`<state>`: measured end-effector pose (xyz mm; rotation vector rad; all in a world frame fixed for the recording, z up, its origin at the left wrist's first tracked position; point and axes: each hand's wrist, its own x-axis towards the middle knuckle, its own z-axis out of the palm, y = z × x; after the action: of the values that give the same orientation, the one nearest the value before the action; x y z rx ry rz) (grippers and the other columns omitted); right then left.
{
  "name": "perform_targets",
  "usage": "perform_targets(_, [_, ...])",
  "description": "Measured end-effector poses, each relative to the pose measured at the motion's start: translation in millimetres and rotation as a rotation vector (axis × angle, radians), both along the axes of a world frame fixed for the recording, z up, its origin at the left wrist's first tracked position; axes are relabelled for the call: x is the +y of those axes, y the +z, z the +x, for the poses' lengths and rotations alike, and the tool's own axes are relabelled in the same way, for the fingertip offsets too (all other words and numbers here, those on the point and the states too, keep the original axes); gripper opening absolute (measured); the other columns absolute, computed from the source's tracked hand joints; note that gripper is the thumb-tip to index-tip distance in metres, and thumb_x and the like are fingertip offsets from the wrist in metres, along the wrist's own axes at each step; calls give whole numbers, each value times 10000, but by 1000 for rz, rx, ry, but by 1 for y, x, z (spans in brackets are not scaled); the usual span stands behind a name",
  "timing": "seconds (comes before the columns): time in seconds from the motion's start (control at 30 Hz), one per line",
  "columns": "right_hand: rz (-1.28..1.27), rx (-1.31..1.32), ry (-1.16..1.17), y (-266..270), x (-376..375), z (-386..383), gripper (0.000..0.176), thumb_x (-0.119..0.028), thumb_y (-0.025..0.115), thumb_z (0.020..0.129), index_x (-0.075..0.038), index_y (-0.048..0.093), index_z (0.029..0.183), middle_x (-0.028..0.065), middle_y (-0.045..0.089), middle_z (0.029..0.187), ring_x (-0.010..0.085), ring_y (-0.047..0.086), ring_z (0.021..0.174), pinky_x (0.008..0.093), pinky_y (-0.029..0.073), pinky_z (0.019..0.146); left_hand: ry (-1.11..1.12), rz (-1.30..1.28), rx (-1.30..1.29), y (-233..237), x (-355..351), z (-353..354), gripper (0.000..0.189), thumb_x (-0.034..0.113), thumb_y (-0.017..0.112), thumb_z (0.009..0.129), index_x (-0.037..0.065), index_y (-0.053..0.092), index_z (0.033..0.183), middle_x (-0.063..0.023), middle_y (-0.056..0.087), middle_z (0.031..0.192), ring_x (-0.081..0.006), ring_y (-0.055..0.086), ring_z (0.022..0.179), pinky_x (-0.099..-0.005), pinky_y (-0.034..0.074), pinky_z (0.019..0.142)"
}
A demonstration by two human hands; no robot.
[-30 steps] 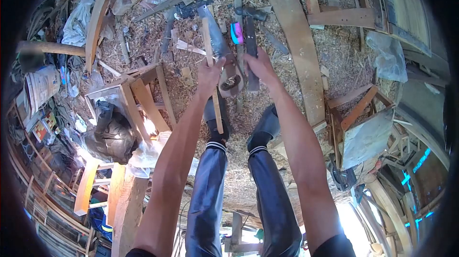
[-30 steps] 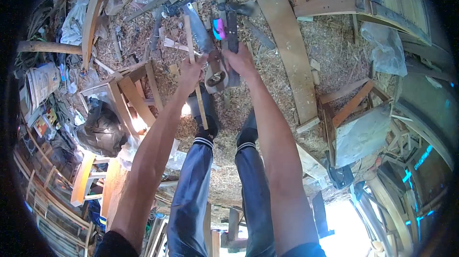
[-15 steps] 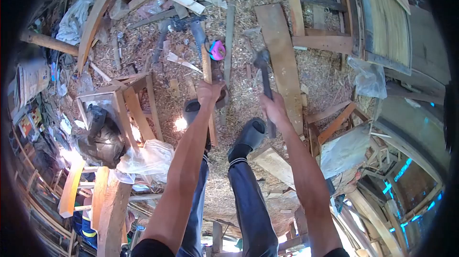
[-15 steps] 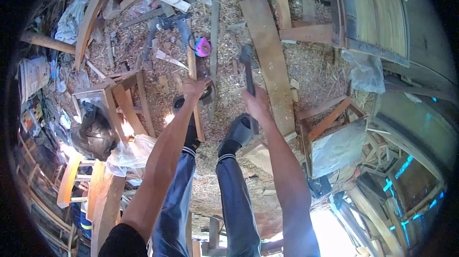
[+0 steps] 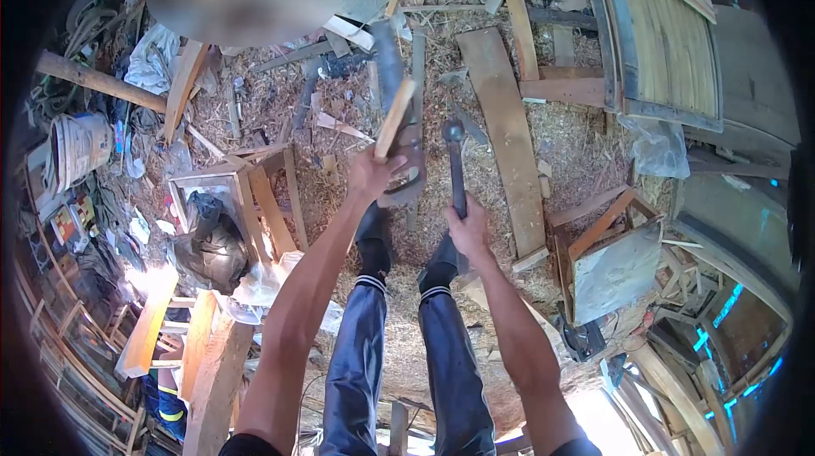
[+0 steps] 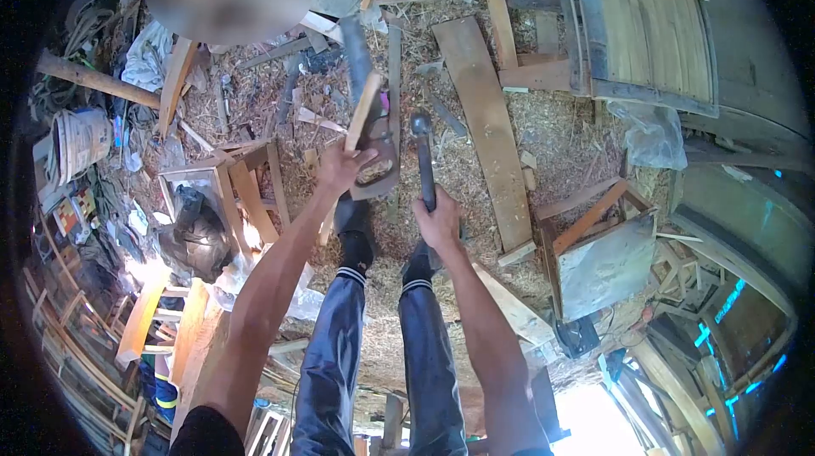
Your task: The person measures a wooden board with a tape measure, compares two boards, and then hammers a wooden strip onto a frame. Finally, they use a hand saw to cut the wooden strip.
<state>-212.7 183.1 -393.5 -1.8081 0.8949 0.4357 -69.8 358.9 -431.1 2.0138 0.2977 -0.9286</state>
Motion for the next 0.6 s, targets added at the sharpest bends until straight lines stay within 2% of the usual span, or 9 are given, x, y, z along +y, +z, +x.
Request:
perform_targets(0.07, [-53,1,-9,14,3,26,170,-162,641,780,-25,584,862,136,591,649,283,588,581,400,475,604,-53,-5,-27,-3,-25,19,461,330,812,757,23,659,1066,-102,670,773,-167,626,688,-347,498,651])
perform_targets(0.13, [-3,-32,-87,10,2,40,167,-161,639,782,-24,584,861,130,584,636,269,583,567,398,470,592,-200,105,-148,-31,-51,33,448,320,826,730,41,678,1048,-122,683,787,-200,640,688,-381,489,645])
perform_targets(0.17, [45,-54,-163,7,-1,45,165,-160,637,784,-24,584,860,123,577,624,255,579,553,396,465,580,-200,99,-153,-41,-63,42,448,320,826,730,41,678,1048,-122,683,787,-200,640,688,-381,489,645])
perform_targets(0.27, [-82,-122,-175,0,-18,58,155,-155,628,786,-22,585,853,109,566,613,225,558,537,388,454,565,-296,128,-122,-46,-101,62,431,312,825,732,25,684,1021,-135,688,786,-223,641,685,-405,475,635])
perform_targets(0.33, [-3,-109,-250,-13,-36,53,154,-158,628,787,-22,587,847,103,560,607,220,550,535,387,446,560,-327,109,-155,-57,-119,63,436,303,824,733,11,678,1023,-143,684,777,-232,641,684,-403,475,636])
perform_targets(0.4, [-45,-93,-247,-21,-53,48,147,-154,626,788,-23,586,843,105,562,608,223,555,537,384,445,558,-310,70,-112,-65,-133,58,413,291,817,744,5,678,1007,-137,680,768,-223,637,681,-384,484,639])
perform_targets(0.47, [-66,-116,-281,-23,-66,39,155,-159,631,793,-19,585,842,103,559,605,223,549,534,382,443,556,-326,90,-50,-69,-143,53,464,330,783,756,48,654,1101,-203,692,960,-344,673,896,-442,519,737])
perform_targets(0.53, [-151,-142,-192,-18,-81,27,150,-143,636,793,-11,584,844,98,563,611,204,550,538,366,444,548,-268,5,-75,-80,-142,38,483,330,778,765,27,632,1112,-202,687,950,-332,671,888,-428,517,745])
perform_targets(0.6, [-117,-142,-229,13,-87,11,147,-136,641,793,-10,585,846,100,563,609,194,553,541,361,444,544,-129,-157,-132,-76,-140,24,521,328,768,784,-13,588,1135,-199,678,928,-309,667,872,-400,513,762])
